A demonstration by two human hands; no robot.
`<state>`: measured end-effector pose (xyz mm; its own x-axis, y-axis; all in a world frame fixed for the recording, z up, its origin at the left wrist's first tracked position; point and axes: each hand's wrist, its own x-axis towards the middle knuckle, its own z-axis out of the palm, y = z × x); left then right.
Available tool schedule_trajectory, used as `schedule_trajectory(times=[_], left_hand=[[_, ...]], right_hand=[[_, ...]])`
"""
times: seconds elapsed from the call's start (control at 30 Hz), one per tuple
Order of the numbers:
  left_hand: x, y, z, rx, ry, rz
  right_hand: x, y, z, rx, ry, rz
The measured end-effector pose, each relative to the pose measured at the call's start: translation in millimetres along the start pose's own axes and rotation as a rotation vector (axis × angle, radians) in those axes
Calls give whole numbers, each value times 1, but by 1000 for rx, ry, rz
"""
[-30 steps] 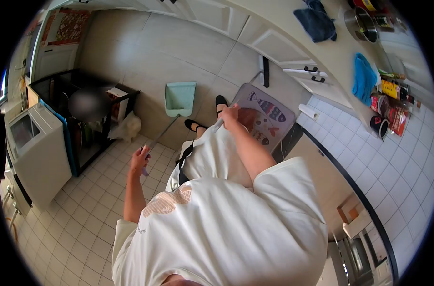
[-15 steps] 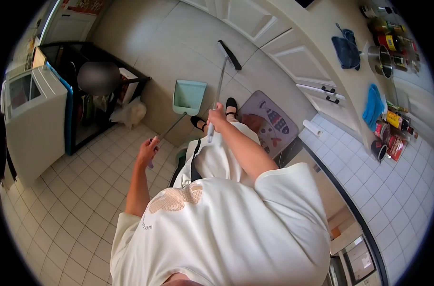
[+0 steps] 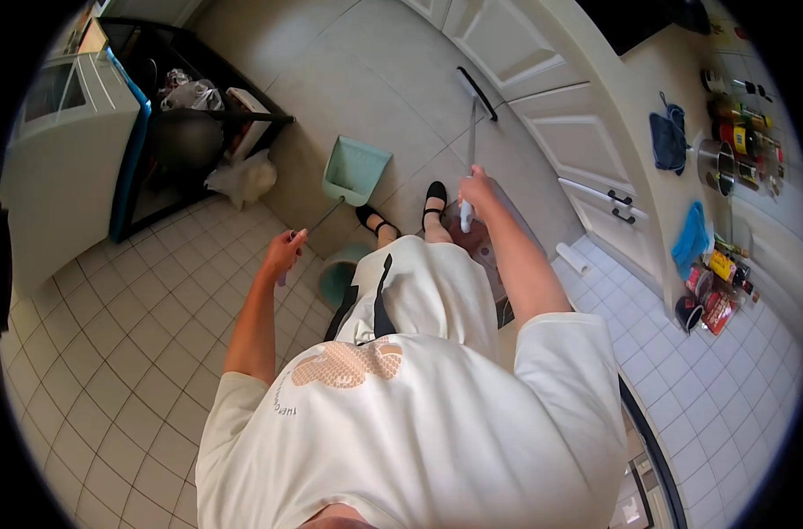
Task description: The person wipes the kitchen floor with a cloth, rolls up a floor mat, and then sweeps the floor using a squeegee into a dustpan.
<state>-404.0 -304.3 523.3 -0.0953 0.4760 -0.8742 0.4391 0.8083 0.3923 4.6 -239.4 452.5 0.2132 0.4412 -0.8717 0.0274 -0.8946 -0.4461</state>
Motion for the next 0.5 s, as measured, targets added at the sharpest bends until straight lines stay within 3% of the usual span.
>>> schedule_trajectory(times=[0.1,0.17,0.3,0.4,0.5], left_hand=[[8,-4,-1,28,17,3],[0,8,0,13,31,24],[2,15,-1,58,57,37],[9,10,-3,22,51,60],[13,5,-6,72,49,19]], right_hand=[[1,12,34,-136,-65,-7],[15,54,54,-430,-80,-125],[-59,40,73,-446,-223,-22],[-97,25,64,-320,-408,174],[-105,33,38,-461,-399,30]])
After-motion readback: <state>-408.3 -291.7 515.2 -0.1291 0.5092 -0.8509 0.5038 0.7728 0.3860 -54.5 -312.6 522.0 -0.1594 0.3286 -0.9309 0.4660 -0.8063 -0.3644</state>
